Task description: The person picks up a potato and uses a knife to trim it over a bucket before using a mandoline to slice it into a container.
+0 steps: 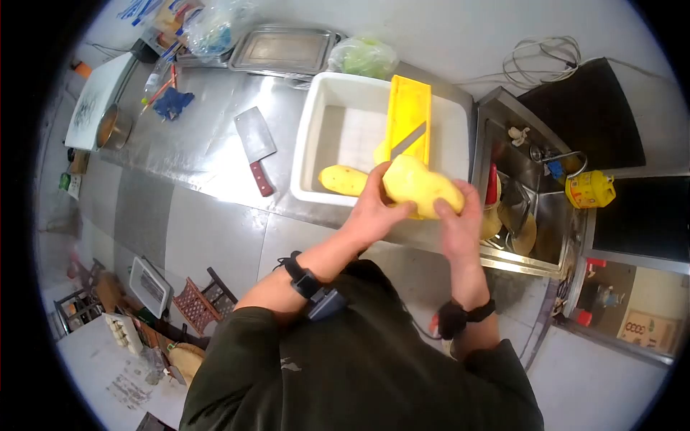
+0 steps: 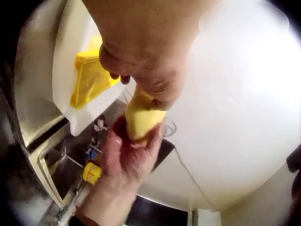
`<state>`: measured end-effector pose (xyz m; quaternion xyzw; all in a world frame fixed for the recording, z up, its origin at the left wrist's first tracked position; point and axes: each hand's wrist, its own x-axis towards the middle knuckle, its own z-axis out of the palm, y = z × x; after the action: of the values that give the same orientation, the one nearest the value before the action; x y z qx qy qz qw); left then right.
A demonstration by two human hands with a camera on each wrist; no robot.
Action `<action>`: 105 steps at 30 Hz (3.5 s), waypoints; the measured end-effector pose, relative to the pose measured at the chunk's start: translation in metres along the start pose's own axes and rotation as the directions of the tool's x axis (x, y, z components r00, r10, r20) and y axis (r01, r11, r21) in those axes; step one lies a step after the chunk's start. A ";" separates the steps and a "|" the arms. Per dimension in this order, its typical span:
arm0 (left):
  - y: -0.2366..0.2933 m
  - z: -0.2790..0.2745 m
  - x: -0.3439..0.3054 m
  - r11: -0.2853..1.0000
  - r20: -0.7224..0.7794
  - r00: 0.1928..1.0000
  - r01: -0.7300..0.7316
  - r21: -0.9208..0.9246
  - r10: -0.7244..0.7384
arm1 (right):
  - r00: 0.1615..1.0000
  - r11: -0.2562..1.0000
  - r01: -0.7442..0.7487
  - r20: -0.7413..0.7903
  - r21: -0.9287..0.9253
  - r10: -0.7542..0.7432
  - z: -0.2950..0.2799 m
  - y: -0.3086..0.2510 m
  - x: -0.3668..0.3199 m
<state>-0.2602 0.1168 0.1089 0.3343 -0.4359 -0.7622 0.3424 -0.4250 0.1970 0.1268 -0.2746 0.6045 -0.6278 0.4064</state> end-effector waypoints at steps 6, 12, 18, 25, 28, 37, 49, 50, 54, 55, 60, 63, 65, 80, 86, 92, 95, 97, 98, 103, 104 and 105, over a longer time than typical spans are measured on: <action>-0.042 -0.029 0.028 0.465 -0.019 0.948 -0.138 0.875 0.317 | 0.974 0.643 0.185 0.049 -0.744 -0.222 -0.005 -0.045 0.050; -0.029 -0.031 0.038 0.450 -0.006 0.997 0.038 0.892 -0.071 | 0.931 0.359 0.303 0.192 -0.883 -0.311 0.039 -0.038 0.073; -0.028 -0.048 0.050 0.555 0.114 0.982 -0.014 0.832 -0.147 | 0.927 0.650 0.186 -0.087 -0.737 -0.364 0.056 0.000 0.086; -0.041 -0.065 0.061 0.638 0.240 0.956 -0.079 0.766 -0.171 | 0.879 0.675 0.271 -0.109 -0.686 -0.463 0.067 0.028 0.069; -0.046 -0.070 0.073 0.715 0.270 0.945 -0.058 0.697 -0.186 | 0.872 0.762 0.292 -0.166 -0.578 -0.460 0.068 0.033 0.067; -0.041 -0.072 0.079 0.728 0.283 0.929 -0.021 0.686 -0.239 | 0.822 0.583 0.319 -0.088 -0.747 -0.562 0.063 0.041 0.062; -0.034 -0.072 0.082 0.723 0.275 0.911 0.035 0.690 -0.307 | 0.773 0.522 0.389 -0.039 -0.759 -0.633 0.078 0.037 0.048; -0.038 -0.074 0.084 0.722 0.276 0.910 0.036 0.691 -0.309 | 0.738 0.402 0.373 0.005 -0.836 -0.675 0.077 0.038 0.048; -0.047 -0.073 0.084 0.748 0.284 0.920 0.015 0.663 -0.270 | 0.800 0.544 0.288 -0.115 -0.788 -0.590 0.087 0.034 0.063; -0.044 -0.073 0.083 0.739 0.272 0.921 0.023 0.674 -0.277 | 0.800 0.516 0.286 -0.095 -0.807 -0.592 0.087 0.033 0.062; -0.036 -0.075 0.082 0.793 0.279 0.913 0.072 0.605 -0.297 | 0.820 0.529 0.204 -0.152 -0.823 -0.552 0.084 0.035 0.042; -0.039 -0.074 0.078 0.807 0.305 0.903 0.072 0.586 -0.302 | 0.832 0.397 0.153 -0.099 -0.905 -0.546 0.081 0.033 0.043; -0.030 -0.075 0.080 0.784 0.300 0.900 0.068 0.617 -0.315 | 0.808 0.437 0.204 -0.101 -0.876 -0.581 0.083 0.036 0.053; -0.035 -0.078 0.082 0.789 0.301 0.899 0.074 0.610 -0.317 | 0.833 0.744 0.402 -0.124 -0.535 -0.539 0.075 0.036 0.053; -0.032 -0.078 0.079 0.802 0.313 0.904 0.053 0.594 -0.292 | 0.803 0.354 0.261 -0.001 -0.898 -0.595 0.084 0.024 0.052; -0.038 -0.077 0.083 0.829 0.319 0.901 0.076 0.554 -0.295 | 0.850 0.414 0.134 -0.111 -0.900 -0.516 0.084 0.023 0.036; -0.040 -0.077 0.082 0.810 0.320 0.893 0.078 0.581 -0.316 | 0.781 0.386 0.173 -0.113 -0.906 -0.615 0.084 0.034 0.049; -0.036 -0.077 0.081 0.807 0.338 0.898 0.031 0.590 -0.282 | 0.767 0.408 0.267 -0.064 -0.873 -0.639 0.086 0.035 0.076; -0.035 -0.077 0.081 0.806 0.337 0.898 0.032 0.591 -0.283 | 0.744 0.423 0.363 -0.015 -0.830 -0.668 0.090 0.035 0.095; -0.032 -0.076 0.080 0.803 0.322 0.897 0.058 0.593 -0.303 | 0.785 0.570 0.310 -0.133 -0.761 -0.605 0.117 0.018 0.164; -0.031 -0.076 0.080 0.801 0.326 0.897 0.052 0.596 -0.300 | 0.781 0.580 0.295 -0.158 -0.760 -0.604 0.117 0.017 0.164; -0.029 -0.076 0.081 0.795 0.314 0.896 0.066 0.602 -0.313 | 0.777 0.577 0.297 -0.159 -0.761 -0.610 0.114 0.016 0.158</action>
<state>-0.2493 0.0294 0.0359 0.3029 -0.6696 -0.6764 0.0489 -0.4084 0.0038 0.1013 -0.4191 0.7712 -0.4772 -0.0427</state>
